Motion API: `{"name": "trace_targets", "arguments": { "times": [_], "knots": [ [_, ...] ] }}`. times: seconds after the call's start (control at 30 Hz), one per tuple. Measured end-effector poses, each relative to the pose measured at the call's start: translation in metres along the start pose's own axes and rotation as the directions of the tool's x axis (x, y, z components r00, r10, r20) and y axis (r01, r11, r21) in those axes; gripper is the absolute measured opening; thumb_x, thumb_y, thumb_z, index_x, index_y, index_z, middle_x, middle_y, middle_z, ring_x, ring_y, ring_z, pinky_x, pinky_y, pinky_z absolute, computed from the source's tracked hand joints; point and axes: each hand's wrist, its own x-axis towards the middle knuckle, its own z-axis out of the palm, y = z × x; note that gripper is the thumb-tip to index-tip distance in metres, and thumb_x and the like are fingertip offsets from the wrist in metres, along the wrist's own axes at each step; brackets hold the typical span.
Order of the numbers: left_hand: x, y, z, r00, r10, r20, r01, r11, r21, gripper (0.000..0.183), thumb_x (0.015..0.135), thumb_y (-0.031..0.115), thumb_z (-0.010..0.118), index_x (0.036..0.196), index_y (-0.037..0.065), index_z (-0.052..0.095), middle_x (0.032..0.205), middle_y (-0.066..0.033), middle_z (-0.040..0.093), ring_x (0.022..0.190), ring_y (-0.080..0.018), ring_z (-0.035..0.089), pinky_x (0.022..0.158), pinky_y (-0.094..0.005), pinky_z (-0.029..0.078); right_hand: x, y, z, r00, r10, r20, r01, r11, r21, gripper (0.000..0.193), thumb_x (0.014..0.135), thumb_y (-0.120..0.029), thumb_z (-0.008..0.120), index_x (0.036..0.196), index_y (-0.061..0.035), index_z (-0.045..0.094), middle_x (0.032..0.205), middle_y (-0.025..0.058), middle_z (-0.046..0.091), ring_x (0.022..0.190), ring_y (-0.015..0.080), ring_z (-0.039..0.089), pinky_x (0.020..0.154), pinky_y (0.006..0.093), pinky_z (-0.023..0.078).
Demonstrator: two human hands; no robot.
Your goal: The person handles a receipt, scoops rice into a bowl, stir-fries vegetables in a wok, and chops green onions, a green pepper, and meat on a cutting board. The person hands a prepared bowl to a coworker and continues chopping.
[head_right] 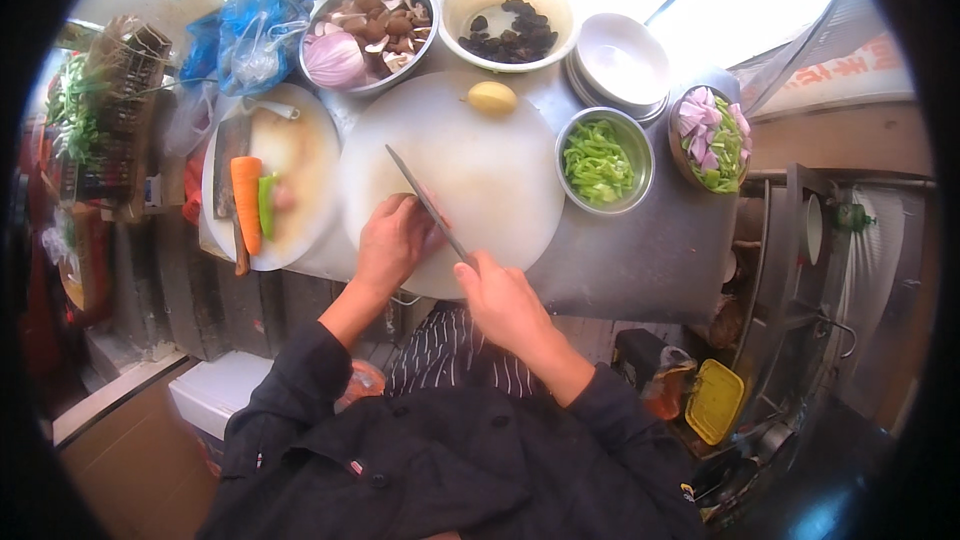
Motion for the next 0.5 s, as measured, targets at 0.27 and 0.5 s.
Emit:
{"name": "trace_targets", "arguments": {
  "times": [0.27, 0.5],
  "knots": [
    [0.003, 0.001, -0.002, 0.997, -0.062, 0.044, 0.061, 0.998, 0.005, 0.023, 0.089, 0.007, 0.079, 0.111, 0.003, 0.072, 0.105, -0.0162, 0.072, 0.098, -0.0406, 0.070, 0.083, -0.0500, 0.058, -0.031, -0.008, -0.019, 0.993, 0.099, 0.070, -0.101, 0.995, 0.019, 0.042, 0.113, -0.030, 0.056, 0.132, 0.0065, 0.063, 0.107, 0.0366, 0.073, 0.111, 0.0559, 0.068, 0.094, 0.0557, 0.054],
    [0.002, -0.005, 0.003, 0.999, -0.030, -0.019, 0.030, 1.000, 0.010, 0.021, 0.087, 0.008, 0.078, 0.107, 0.007, 0.073, 0.105, -0.0118, 0.073, 0.097, -0.0382, 0.070, 0.081, -0.0474, 0.059, 0.033, -0.004, 0.016, 0.996, 0.071, 0.057, -0.071, 0.997, -0.008, 0.044, 0.114, -0.032, 0.053, 0.129, 0.0079, 0.063, 0.110, 0.0370, 0.072, 0.112, 0.0566, 0.067, 0.094, 0.0565, 0.053]
  ]
}}
